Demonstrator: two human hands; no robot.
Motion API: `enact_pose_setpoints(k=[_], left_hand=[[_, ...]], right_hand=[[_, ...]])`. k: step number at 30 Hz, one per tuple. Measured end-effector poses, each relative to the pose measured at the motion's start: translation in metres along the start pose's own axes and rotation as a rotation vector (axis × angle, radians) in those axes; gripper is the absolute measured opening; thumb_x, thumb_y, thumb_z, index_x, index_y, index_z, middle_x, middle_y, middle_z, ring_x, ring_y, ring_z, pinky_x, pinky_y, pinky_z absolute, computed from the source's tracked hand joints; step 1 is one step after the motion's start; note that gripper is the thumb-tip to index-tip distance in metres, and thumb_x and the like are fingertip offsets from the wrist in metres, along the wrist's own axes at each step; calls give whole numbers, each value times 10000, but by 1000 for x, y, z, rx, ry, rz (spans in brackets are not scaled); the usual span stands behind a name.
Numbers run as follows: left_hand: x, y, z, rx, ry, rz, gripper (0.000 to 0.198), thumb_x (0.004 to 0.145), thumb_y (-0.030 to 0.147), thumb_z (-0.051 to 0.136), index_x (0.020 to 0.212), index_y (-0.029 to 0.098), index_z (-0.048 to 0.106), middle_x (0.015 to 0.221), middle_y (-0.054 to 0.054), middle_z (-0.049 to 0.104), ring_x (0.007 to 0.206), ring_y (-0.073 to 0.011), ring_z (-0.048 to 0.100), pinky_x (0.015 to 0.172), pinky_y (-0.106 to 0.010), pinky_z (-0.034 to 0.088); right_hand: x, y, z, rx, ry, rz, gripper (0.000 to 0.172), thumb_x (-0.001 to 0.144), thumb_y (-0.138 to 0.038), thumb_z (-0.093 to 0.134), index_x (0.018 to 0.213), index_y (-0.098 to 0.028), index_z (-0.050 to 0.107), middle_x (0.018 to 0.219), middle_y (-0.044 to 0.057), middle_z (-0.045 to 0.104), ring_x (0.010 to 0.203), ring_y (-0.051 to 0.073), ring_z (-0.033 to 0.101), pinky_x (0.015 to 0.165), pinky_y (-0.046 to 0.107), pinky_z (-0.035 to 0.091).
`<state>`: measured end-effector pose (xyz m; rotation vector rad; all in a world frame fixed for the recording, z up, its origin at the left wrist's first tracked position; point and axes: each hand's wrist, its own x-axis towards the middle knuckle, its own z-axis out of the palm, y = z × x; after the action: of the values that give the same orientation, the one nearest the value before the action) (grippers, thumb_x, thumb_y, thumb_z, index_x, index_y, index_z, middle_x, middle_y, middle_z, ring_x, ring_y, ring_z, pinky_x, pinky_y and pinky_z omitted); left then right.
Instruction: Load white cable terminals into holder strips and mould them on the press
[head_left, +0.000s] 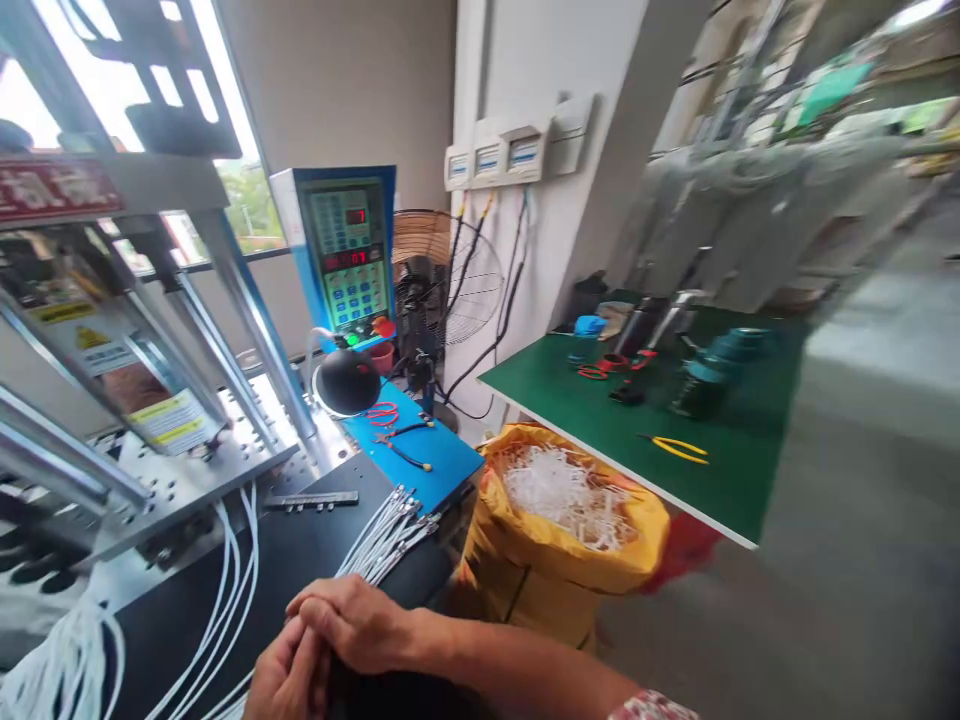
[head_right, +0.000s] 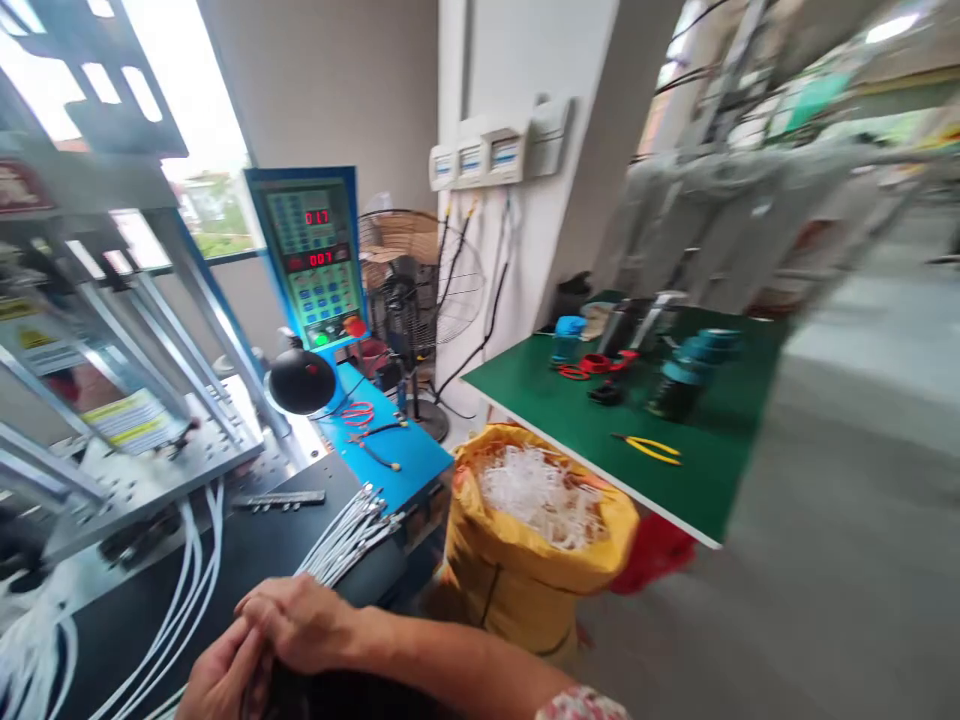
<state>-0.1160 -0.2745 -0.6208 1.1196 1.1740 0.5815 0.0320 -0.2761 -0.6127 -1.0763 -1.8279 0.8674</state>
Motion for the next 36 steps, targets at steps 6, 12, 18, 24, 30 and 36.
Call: enact_pose_setpoints(k=[6,12,18,24,30,36], left_hand=[[-12,12,-7,-64,114,107,500,711,636,682,800,147,628,618,10,575,423,-69,444,360,-179,374],[-7,13,-15,-228,219,73,441,724,553,711,830,134,622,643,31,528,441,-41,407,366,-144,339],[4,-3,-24,-374,179,90,440,748,562,690,860,149,586,665,64,464,411,-7,273,336,-122,221],[6,7,-17,-234,260,85,468,720,619,655,768,176,512,623,60,463,396,-39,327,313,-151,252],[10,-1,-12,-148,297,122,462,755,627,620,676,196,472,507,88,365,368,-47,275,342,-181,247],[11,-2,-9,-121,299,124,441,785,572,624,639,202,433,481,89,317,384,-52,267,368,-186,215]], right_hand=[[47,31,-55,-791,-37,221,309,934,-97,386,1188,-108,563,1166,179,615,1093,277,550,934,407,439],[74,43,-57,-818,-244,247,229,858,-39,404,1003,-91,573,1070,230,597,1021,320,548,848,408,429],[67,22,-54,-541,-333,394,76,856,-186,452,917,-167,494,686,13,523,608,149,523,581,249,400],[38,7,-9,688,-210,656,319,896,-535,440,916,-220,401,608,-99,318,412,48,182,369,182,163],[41,15,16,691,-29,668,285,938,-455,354,839,-208,455,497,-90,332,367,74,208,366,226,143],[42,20,12,455,-15,491,306,916,-363,405,662,-195,383,631,-37,403,583,101,362,522,221,307]])
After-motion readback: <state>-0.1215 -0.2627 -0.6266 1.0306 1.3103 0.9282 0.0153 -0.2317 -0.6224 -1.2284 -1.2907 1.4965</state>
